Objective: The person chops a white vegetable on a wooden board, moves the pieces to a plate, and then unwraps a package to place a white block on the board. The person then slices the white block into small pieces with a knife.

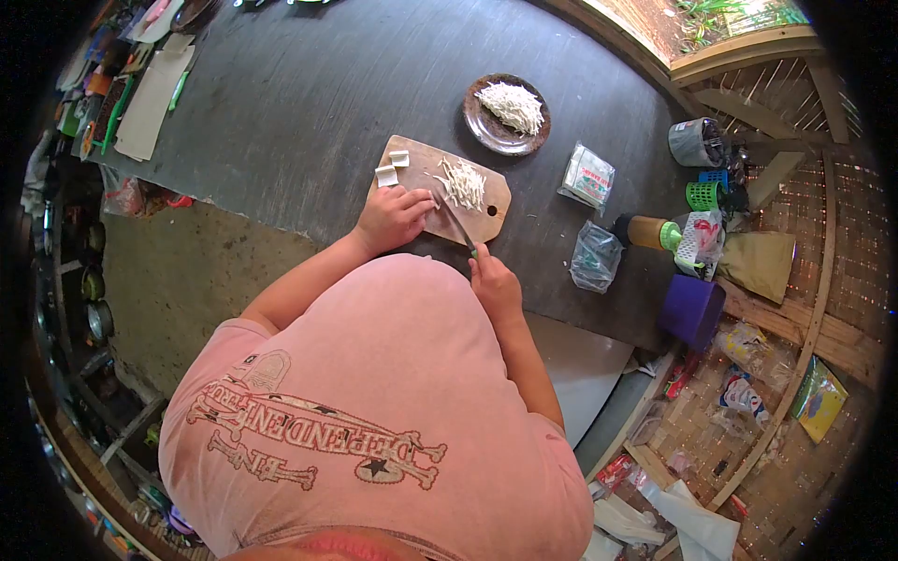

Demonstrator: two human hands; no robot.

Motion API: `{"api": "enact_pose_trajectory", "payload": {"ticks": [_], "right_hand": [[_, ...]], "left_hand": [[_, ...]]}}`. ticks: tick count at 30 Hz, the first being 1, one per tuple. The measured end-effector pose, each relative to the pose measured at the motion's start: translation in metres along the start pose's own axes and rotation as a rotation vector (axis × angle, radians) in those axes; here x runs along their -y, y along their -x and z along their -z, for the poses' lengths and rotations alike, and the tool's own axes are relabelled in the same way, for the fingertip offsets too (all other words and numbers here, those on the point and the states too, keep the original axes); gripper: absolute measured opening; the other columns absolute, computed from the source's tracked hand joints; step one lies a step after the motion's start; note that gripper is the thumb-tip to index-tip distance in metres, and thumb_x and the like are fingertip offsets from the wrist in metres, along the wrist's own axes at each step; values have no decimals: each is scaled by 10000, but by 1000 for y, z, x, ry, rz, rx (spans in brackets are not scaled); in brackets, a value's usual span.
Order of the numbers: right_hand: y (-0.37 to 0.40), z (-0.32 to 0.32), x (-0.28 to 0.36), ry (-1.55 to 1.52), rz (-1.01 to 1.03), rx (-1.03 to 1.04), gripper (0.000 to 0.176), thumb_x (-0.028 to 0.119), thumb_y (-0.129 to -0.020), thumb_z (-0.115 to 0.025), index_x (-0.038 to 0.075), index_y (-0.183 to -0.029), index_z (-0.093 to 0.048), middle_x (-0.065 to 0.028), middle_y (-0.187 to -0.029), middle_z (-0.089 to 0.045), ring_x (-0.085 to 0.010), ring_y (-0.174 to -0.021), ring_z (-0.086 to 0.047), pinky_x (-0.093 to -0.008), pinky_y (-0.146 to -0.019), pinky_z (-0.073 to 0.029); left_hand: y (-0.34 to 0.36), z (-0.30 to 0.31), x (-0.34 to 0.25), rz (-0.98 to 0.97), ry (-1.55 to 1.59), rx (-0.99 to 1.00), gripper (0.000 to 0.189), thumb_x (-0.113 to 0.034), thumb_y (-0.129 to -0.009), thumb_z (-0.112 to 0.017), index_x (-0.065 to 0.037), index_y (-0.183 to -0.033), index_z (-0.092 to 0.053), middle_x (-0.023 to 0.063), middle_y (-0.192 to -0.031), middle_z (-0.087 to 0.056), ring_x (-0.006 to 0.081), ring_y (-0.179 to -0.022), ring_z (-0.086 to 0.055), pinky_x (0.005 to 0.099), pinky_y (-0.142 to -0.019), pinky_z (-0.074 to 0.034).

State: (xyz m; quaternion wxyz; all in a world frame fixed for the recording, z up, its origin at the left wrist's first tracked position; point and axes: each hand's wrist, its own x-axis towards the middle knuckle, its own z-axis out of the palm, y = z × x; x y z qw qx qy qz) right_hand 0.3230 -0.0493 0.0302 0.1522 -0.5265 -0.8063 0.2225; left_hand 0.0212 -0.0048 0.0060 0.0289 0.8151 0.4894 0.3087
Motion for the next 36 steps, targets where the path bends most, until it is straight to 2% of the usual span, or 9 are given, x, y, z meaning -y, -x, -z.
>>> {"api": "enact_pose_trajectory", "payload": {"ticks": [2, 7, 15, 32, 36], "right_hand": [[-1, 3, 2, 95, -6, -22, 405, 187, -1056, -747, 83, -1438, -659, -179, -911, -741, -408, -797, -744, -521, -693, -595], [0, 4, 2, 1, 46, -52, 420, 166, -1047, -754, 77, -1446, -656, -174, -893, -733, -402, -788, -738, -519, -685, -594], [-1, 6, 1, -40, 61, -1, 405, 173, -1045, -754, 77, -1429, -669, -183, -870, -728, -411, -786, -735, -530, -684, -590], [-7, 9, 0, 6, 94, 22, 421, 172, -1019, -778, 90, -1418, -671, -177, -882, -744, -400, -775, -748, -526, -670, -602], [-15, 9, 7, 132, 45, 116, 417, 199, -1041, -750, 75, -1421, -627, -184, -904, -762, -397, -789, -766, -528, -673, -615]], "left_hand": [[0, -1, -1, 0, -2, -4, 299, -180, -864, -815, -173, -1162, -789, -49, -1256, -747, 181, -905, -714, 386, -773, -556], [0, 2, -1, 5, 0, -14, 296, -172, -863, -815, -182, -1157, -792, -42, -1237, -748, 184, -905, -716, 384, -772, -558], [-1, 2, 0, 1, 10, -24, 277, -184, -867, -818, -182, -1143, -791, -23, -1101, -711, 190, -900, -712, 393, -759, -553], [1, 1, 1, 3, 28, -34, 261, -218, -870, -833, -166, -1122, -795, -28, -1101, -724, 191, -903, -705, 397, -772, -550], [2, -1, 2, -6, 22, -18, 273, -223, -865, -839, -169, -1130, -801, -26, -1097, -723, 191, -902, -700, 397, -781, -549]]}}
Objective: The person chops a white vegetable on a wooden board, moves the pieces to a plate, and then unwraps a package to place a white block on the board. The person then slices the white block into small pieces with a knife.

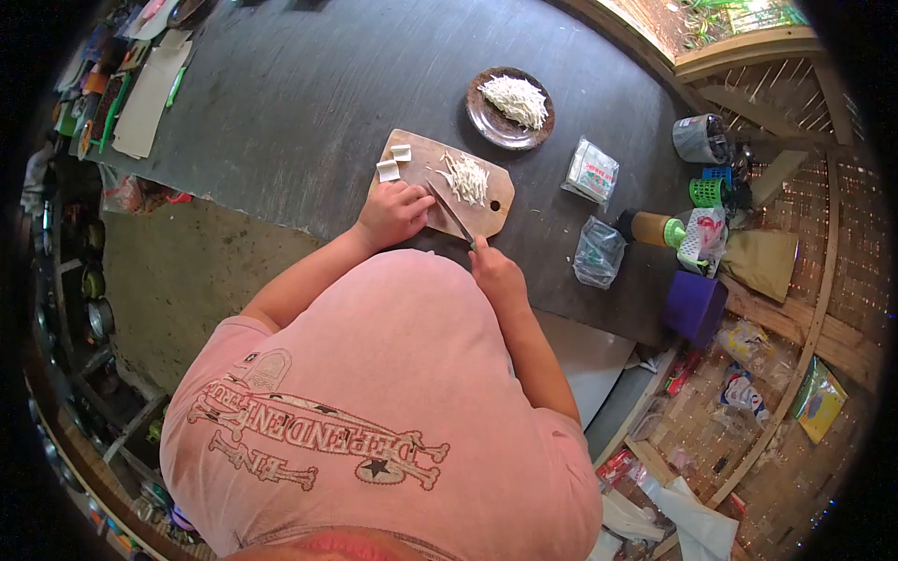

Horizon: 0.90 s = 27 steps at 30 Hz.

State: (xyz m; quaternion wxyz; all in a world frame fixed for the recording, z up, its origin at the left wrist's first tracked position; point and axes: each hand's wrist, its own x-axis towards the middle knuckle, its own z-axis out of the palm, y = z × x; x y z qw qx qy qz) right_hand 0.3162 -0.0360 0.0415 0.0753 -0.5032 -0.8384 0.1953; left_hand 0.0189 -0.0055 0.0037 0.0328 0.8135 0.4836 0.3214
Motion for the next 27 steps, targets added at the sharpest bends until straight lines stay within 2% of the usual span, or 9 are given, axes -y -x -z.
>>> {"api": "enact_pose_trajectory", "payload": {"ticks": [5, 10, 14, 17, 19, 23, 25, 27], "right_hand": [[-25, -11, 7, 11, -27, -47, 379, 218, -1068, -709, 58, -1401, -623, -201, -938, -783, -408, -817, -783, -546, -687, -627], [-37, -21, 10, -155, -13, -92, 368, 218, -1069, -705, 52, -1389, -633, -216, -936, -781, -440, -835, -774, -562, -712, -620], [-10, -12, 10, -226, -68, -104, 363, 220, -1070, -700, 75, -1395, -632, -218, -955, -780, -458, -862, -766, -578, -729, -610], [12, 3, 17, -250, -152, -60, 307, 231, -1078, -688, 93, -1346, -633, -213, -963, -783, -466, -887, -762, -598, -746, -602], [19, 14, 25, -231, -258, 52, 257, 255, -1086, -677, 94, -1280, -627, -197, -985, -791, -459, -927, -764, -606, -775, -603], [21, 25, 35, -191, -296, 48, 237, 273, -1092, -670, 93, -1238, -620, -187, -981, -794, -449, -942, -771, -597, -788, -611], [18, 35, 42, -120, -320, 111, 236, 275, -1098, -659, 95, -1250, -641, -187, -975, -793, -440, -956, -779, -586, -793, -618], [16, 41, 45, -111, -306, 99, 238, 272, -1100, -652, 87, -1250, -652, -189, -954, -789, -437, -944, -783, -582, -790, -620]], "left_hand": [[-2, 0, -1, -3, 9, 2, 280, -208, -858, -840, -160, -1130, -800, -18, -1083, -723, 205, -899, -699, 407, -794, -549], [-3, 0, -4, 36, 20, 4, 261, -165, -858, -831, -156, -1115, -790, -5, -1054, -725, 225, -893, -705, 411, -791, -553], [-4, -2, -4, 31, 10, -20, 234, -197, -881, -808, -174, -1111, -769, -13, -1040, -706, 218, -902, -697, 411, -770, -538], [-4, -4, -4, 23, 5, -20, 232, -191, -887, -804, -172, -1115, -768, -10, -1045, -711, 218, -908, -707, 410, -775, -544], [-6, -4, -4, 11, 2, -11, 231, -187, -888, -801, -171, -1116, -768, -8, -1047, -712, 218, -909, -712, 409, -777, -546], [-7, -4, -5, 17, -10, -13, 234, -181, -892, -792, -170, -1124, -763, -4, -1050, -713, 219, -906, -719, 410, -773, -548], [-7, -5, -5, 10, -14, -5, 249, -163, -887, -789, -155, -1133, -755, 19, -1064, -723, 237, -920, -732, 421, -788, -559], [-8, -4, -8, 82, 54, -48, 224, -132, -882, -793, -128, -1104, -759, 56, -1052, -730, 278, -946, -747, 438, -817, -581]]}}
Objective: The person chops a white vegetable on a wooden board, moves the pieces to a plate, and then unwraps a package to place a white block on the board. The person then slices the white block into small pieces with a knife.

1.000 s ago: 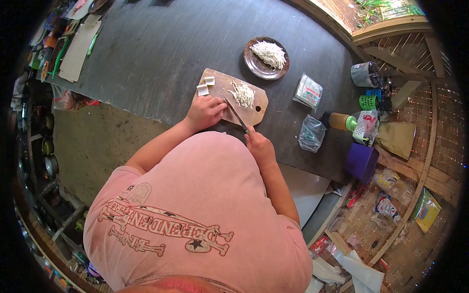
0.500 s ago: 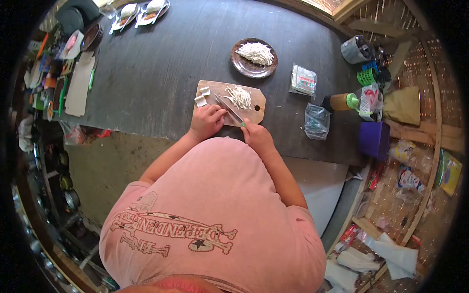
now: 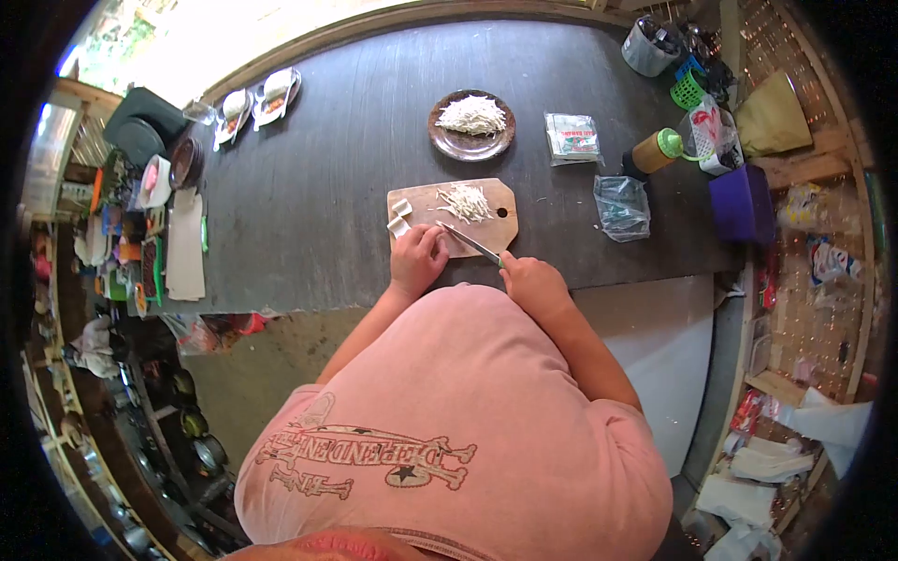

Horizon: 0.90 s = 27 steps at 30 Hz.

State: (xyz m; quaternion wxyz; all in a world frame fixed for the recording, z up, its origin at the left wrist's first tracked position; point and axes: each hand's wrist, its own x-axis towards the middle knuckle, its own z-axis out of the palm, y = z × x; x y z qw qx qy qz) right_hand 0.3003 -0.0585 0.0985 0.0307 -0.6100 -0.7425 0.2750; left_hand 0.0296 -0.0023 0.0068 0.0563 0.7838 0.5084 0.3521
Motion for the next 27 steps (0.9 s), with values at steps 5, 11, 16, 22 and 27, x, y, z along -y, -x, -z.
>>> {"api": "enact_pose_trajectory", "payload": {"ticks": [5, 11, 16, 22, 27], "right_hand": [[-11, 15, 12, 92, 27, -10, 258, 269, -1101, -640, 62, -1247, -688, -200, -942, -794, -423, -923, -795, -572, -798, -629], [-22, 26, 12, 137, 55, 20, 272, 267, -1069, -675, 68, -1252, -696, -211, -898, -789, -430, -867, -792, -578, -761, -624], [-21, 35, 7, 107, 49, 60, 260, 275, -1073, -675, 65, -1226, -693, -213, -894, -782, -438, -883, -784, -584, -773, -618], [-16, 28, -15, 25, 67, 18, 272, 290, -1077, -678, 76, -1244, -668, -204, -921, -781, -444, -911, -772, -595, -787, -605], [-23, 18, -28, -47, 165, -41, 252, 295, -1087, -654, 77, -1215, -659, -204, -939, -786, -440, -894, -782, -589, -779, -614]], "left_hand": [[-2, -1, 1, 38, 43, 13, 221, -102, -898, -775, -90, -1118, -764, 85, -1056, -743, 301, -978, -753, 435, -834, -607], [0, -2, 0, 103, 35, -1, 271, -103, -914, -766, -72, -1183, -771, 96, -1074, -727, 307, -970, -740, 434, -842, -609], [0, -5, 2, 109, 23, 3, 286, -103, -914, -761, -81, -1199, -773, 99, -1070, -717, 309, -950, -732, 439, -830, -602], [0, -6, 1, 119, 10, 11, 270, -106, -914, -760, -89, -1183, -773, 98, -1047, -709, 307, -937, -725, 437, -820, -594], [0, -3, -3, 110, -21, 8, 240, -97, -917, -754, -85, -1156, -765, 99, -1034, -698, 310, -939, -719, 439, -827, -594]]}}
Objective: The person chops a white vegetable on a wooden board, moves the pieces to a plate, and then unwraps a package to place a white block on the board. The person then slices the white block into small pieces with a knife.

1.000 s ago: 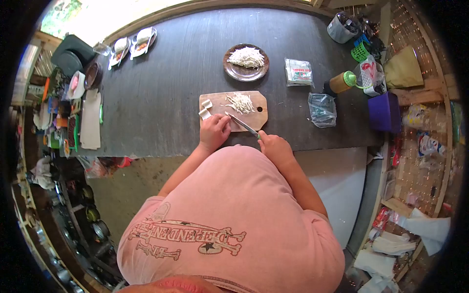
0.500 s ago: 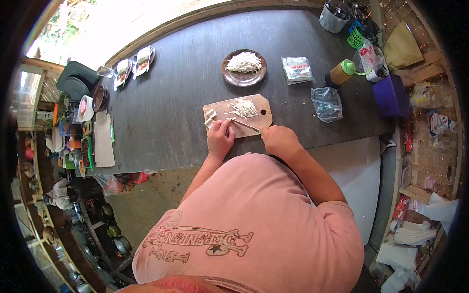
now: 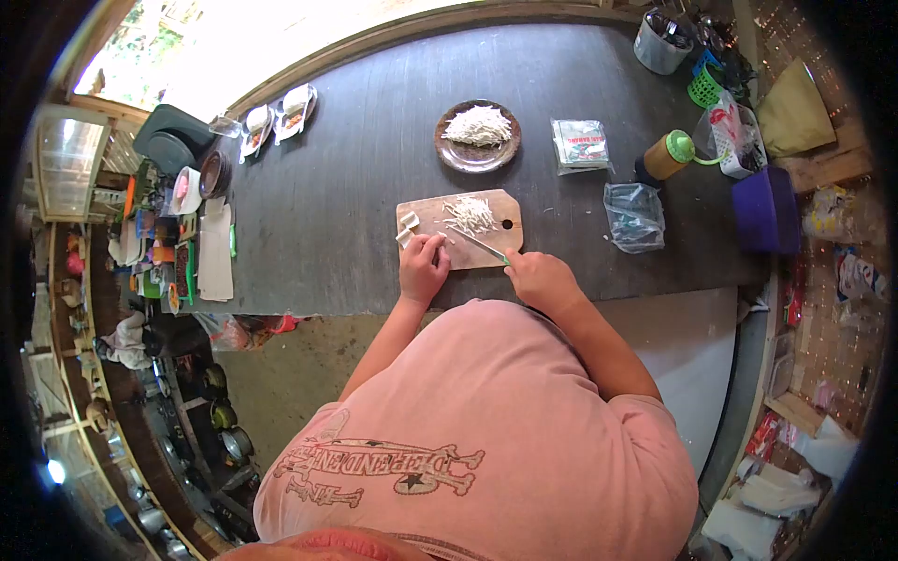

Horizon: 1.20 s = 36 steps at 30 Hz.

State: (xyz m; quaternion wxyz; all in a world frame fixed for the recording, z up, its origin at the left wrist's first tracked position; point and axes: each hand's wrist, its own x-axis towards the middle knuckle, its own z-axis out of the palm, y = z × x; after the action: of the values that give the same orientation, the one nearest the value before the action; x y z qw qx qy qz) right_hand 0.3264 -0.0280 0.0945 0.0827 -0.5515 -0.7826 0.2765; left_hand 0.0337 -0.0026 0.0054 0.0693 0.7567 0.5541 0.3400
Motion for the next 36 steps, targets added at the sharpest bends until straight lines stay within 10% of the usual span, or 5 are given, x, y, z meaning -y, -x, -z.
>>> {"api": "enact_pose_trajectory", "payload": {"ticks": [36], "right_hand": [[-63, -41, -28, -14, 262, 27, 447, 138, -1076, -517, 17, -1490, -633, -205, -1013, -790, -407, -858, -803, -536, -743, -648]], "left_hand": [[-2, 2, 1, 17, -77, 18, 281, -75, -867, -781, -131, -1142, -791, 67, -1051, -674, 295, -896, -709, 437, -793, -591]]}}
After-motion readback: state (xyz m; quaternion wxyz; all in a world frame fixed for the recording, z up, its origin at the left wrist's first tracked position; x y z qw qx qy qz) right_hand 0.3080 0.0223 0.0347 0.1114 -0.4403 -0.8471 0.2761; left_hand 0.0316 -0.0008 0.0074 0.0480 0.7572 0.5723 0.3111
